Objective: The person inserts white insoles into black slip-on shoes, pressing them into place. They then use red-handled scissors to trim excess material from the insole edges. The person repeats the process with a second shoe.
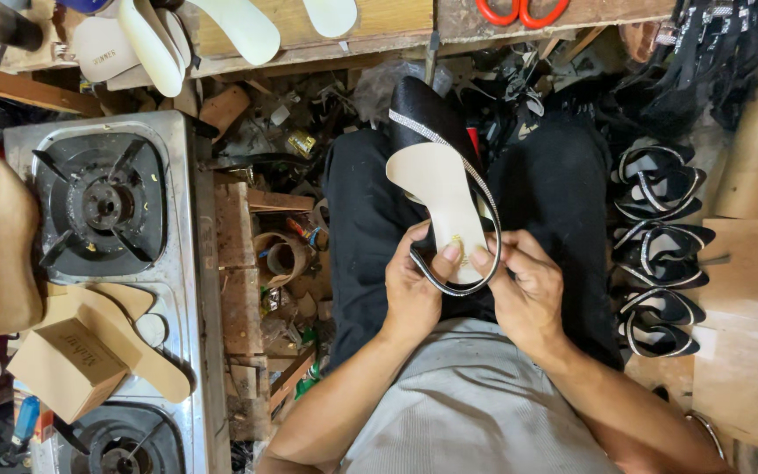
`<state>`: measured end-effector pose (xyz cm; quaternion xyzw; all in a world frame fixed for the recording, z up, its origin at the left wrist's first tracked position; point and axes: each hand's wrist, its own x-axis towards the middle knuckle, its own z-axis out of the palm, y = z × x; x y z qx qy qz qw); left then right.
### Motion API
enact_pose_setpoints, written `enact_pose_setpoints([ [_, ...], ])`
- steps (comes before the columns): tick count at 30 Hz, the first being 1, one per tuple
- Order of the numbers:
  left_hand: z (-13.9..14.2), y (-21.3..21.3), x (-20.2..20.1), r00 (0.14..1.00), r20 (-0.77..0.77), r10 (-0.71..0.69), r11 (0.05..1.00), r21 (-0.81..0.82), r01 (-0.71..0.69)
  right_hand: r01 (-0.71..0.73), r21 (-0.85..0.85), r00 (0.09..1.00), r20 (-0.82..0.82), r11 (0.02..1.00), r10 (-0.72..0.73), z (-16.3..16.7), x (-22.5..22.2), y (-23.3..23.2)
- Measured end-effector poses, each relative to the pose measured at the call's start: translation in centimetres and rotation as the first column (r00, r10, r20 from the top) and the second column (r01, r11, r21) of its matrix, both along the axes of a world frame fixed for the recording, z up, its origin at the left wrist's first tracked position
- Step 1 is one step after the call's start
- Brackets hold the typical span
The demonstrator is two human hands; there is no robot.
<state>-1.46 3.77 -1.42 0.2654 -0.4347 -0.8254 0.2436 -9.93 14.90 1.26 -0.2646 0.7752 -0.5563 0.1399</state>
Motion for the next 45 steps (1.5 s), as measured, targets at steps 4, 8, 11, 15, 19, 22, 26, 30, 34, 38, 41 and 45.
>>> enact_pose_setpoints([
  [4, 0.0, 0.2, 0.3, 1.000, 0.020, -0.006, 0.998, -0.064, 0.008, -0.008, -0.096, 0.998, 0.066, 0.995, 0.014, -0.4, -0.1, 0.3],
  [8, 0.2, 0.2, 0.5, 1.000, -0.012, 0.002, 0.995, -0.098, -0.004, -0.092, -0.128, 0.996, 0.001, 0.987, 0.093, 0.0, -0.7, 0.0],
  [11, 0.5, 0.4, 0.8, 0.998, -0.011, -0.056, 0.985, -0.162, 0.053, -0.100, -0.051, 0.990, -0.100, 0.994, 0.094, 0.5, -0.9, -0.3],
  [15, 0.6, -0.4, 1.4, 0.977, 0.007, -0.213, 0.947, -0.243, 0.208, 0.008, 0.036, 0.999, 0.044, 0.999, -0.010, 0.7, -1.4, -0.4],
  [19, -0.1, -3.8, 2.4, 0.878, -0.244, -0.411, 0.905, 0.002, 0.425, 0.056, -0.012, 0.994, 0.093, 0.998, -0.055, 0.6, -1.5, 0.1],
  [22, -0.7, -4.2, 2.0, 0.895, -0.227, -0.384, 0.905, 0.101, 0.414, 0.068, 0.035, 0.997, 0.042, 0.997, -0.070, 0.4, -0.9, 0.1],
  [26, -0.7, -2.3, 1.0, 0.963, 0.034, -0.266, 0.964, 0.011, 0.266, 0.073, 0.078, 0.995, -0.073, 0.994, -0.067, -0.1, 0.0, 0.0],
  [30, -0.5, -1.6, 0.7, 0.975, 0.034, -0.218, 0.976, 0.022, 0.217, 0.013, 0.036, 0.989, -0.148, 0.999, -0.008, -2.1, 0.4, 1.2],
  [34, -1.1, -2.2, 1.5, 0.984, 0.054, -0.172, 0.985, 0.026, 0.171, -0.119, -0.069, 0.958, 0.253, 0.991, 0.133, -5.1, -1.7, 2.8],
  [38, -1.9, -2.4, 2.2, 0.982, 0.125, -0.144, 0.988, -0.040, 0.150, 0.007, -0.396, 0.686, 0.670, 0.918, 0.284, -6.0, -3.5, 3.1],
  [41, -1.9, -1.6, 2.1, 0.969, 0.202, -0.145, 0.963, -0.195, 0.185, -0.186, -0.260, 0.838, 0.462, 0.947, 0.291, -4.2, -3.4, 2.7],
  [45, -1.4, -0.5, 1.7, 0.969, 0.137, -0.206, 0.976, -0.042, 0.214, -0.149, 0.166, 0.957, 0.272, 0.975, 0.100, -1.6, -2.1, 1.1],
])
